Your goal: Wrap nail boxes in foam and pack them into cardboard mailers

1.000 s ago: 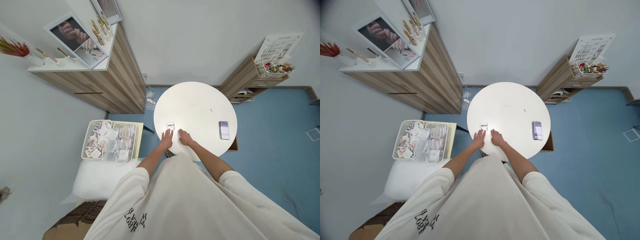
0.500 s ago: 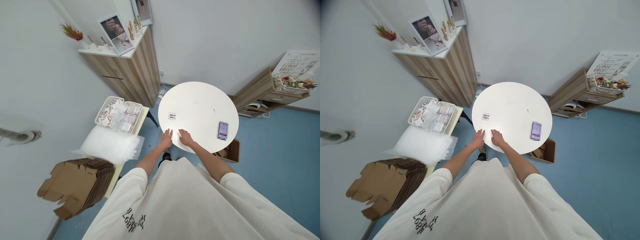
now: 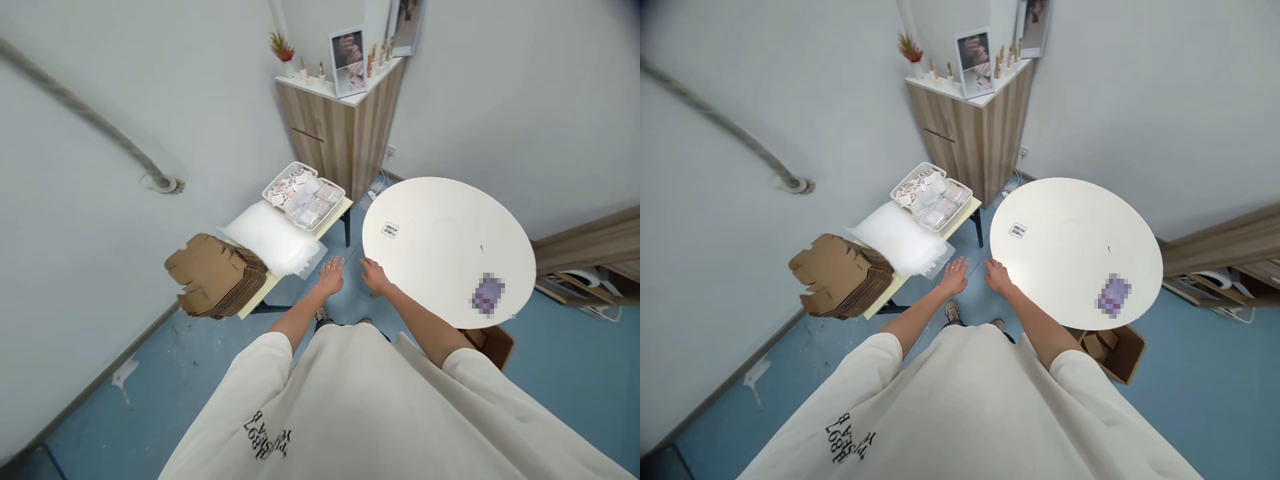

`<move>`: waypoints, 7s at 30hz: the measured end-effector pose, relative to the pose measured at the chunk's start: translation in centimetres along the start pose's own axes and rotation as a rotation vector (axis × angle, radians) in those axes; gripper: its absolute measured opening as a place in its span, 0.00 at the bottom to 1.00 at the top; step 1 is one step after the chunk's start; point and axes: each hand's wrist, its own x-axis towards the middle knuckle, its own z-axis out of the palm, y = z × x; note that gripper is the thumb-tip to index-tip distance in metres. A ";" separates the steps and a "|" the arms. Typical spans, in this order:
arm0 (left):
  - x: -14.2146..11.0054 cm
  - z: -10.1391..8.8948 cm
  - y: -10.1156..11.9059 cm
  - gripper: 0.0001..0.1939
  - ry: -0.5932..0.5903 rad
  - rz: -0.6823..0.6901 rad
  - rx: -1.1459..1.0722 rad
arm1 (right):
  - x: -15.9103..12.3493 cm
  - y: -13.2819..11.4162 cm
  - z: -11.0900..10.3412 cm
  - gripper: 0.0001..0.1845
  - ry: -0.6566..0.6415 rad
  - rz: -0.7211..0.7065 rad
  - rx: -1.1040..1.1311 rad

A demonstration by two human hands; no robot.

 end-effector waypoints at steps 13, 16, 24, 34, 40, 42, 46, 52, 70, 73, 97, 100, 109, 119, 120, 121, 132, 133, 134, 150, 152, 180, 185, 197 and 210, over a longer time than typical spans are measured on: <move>-4.7 -0.8 -16.1 0.38 0.044 -0.212 -0.056 | 6.4 -13.5 3.0 0.33 -0.075 -0.129 0.027; -4.0 -1.2 -19.0 0.38 0.032 -0.223 -0.058 | 7.9 -16.1 3.8 0.33 -0.074 -0.113 0.036; -1.3 -1.7 -22.5 0.38 -0.051 -0.183 -0.098 | 11.0 -19.8 5.1 0.32 -0.030 -0.062 0.053; -0.8 -2.1 -22.8 0.40 -0.095 -0.129 -0.114 | 12.9 -21.6 5.7 0.32 -0.030 -0.039 0.082; -1.1 -2.6 -22.7 0.44 -0.022 -0.144 -0.152 | 12.9 -21.6 6.0 0.32 -0.010 -0.038 0.148; -1.4 -3.1 -22.7 0.43 0.031 -0.135 -0.144 | 13.2 -21.7 5.9 0.31 0.022 -0.042 0.227; -2.2 -4.0 -22.3 0.44 0.074 -0.086 -0.115 | 14.3 -22.5 4.8 0.28 0.118 0.036 0.531; -4.3 -3.4 -20.1 0.44 0.097 0.002 -0.104 | 16.1 -24.0 2.9 0.27 0.141 0.074 0.750; -2.3 -2.6 -12.6 0.27 0.185 0.372 -0.095 | 7.8 -11.2 0.4 0.27 0.487 0.383 0.507; -0.3 -2.3 -9.2 0.29 0.142 0.397 -0.060 | 6.0 -7.0 0.1 0.29 0.545 0.434 0.501; 13.2 2.9 16.5 0.34 -0.296 0.284 0.012 | -3.7 26.6 -1.3 0.30 0.371 0.584 0.591; 13.5 3.3 17.1 0.35 -0.307 0.274 0.036 | -3.6 27.9 -1.3 0.28 0.365 0.578 0.507; 14.7 3.9 18.9 0.37 -0.402 0.184 0.025 | -5.1 25.9 0.2 0.25 0.370 0.541 0.396; 18.4 3.6 21.6 0.33 -0.358 0.357 -0.228 | -5.0 22.5 1.5 0.26 0.256 0.588 0.421; 18.8 3.3 21.3 0.31 -0.328 0.393 -0.215 | -4.7 22.0 1.5 0.26 0.242 0.586 0.412; 19.1 3.0 20.8 0.30 -0.305 0.422 -0.183 | -4.4 21.5 1.5 0.26 0.225 0.579 0.401; 22.2 1.1 15.4 0.27 -0.191 0.861 0.178 | -0.9 20.9 0.4 0.35 0.040 0.759 0.247; 22.4 1.2 15.3 0.27 -0.193 0.888 0.186 | -0.5 21.4 0.2 0.36 0.039 0.784 0.244; 22.5 1.3 15.1 0.27 -0.201 0.909 0.200 | -0.2 21.8 0.1 0.36 0.038 0.802 0.238; 28.0 1.4 19.1 0.38 -0.266 0.903 0.386 | -2.1 20.3 0.6 0.31 0.060 0.682 0.208; 28.8 1.1 20.3 0.39 -0.259 0.913 0.372 | -2.4 21.3 0.6 0.31 0.037 0.653 0.203; 26.5 -0.4 23.0 0.29 -0.206 0.606 0.218 | -1.9 27.0 -0.9 0.32 0.095 0.641 0.262; 29.2 -3.7 17.8 0.29 -0.085 0.474 0.226 | -1.4 25.9 -1.0 0.30 0.173 0.675 0.259; 33.6 -5.6 12.8 0.26 -0.097 0.582 0.267 | -1.6 23.0 -0.5 0.28 0.151 0.762 0.249; 33.4 -5.7 18.8 0.23 -0.092 0.714 0.166 | -3.6 23.4 -0.2 0.29 0.102 0.820 0.231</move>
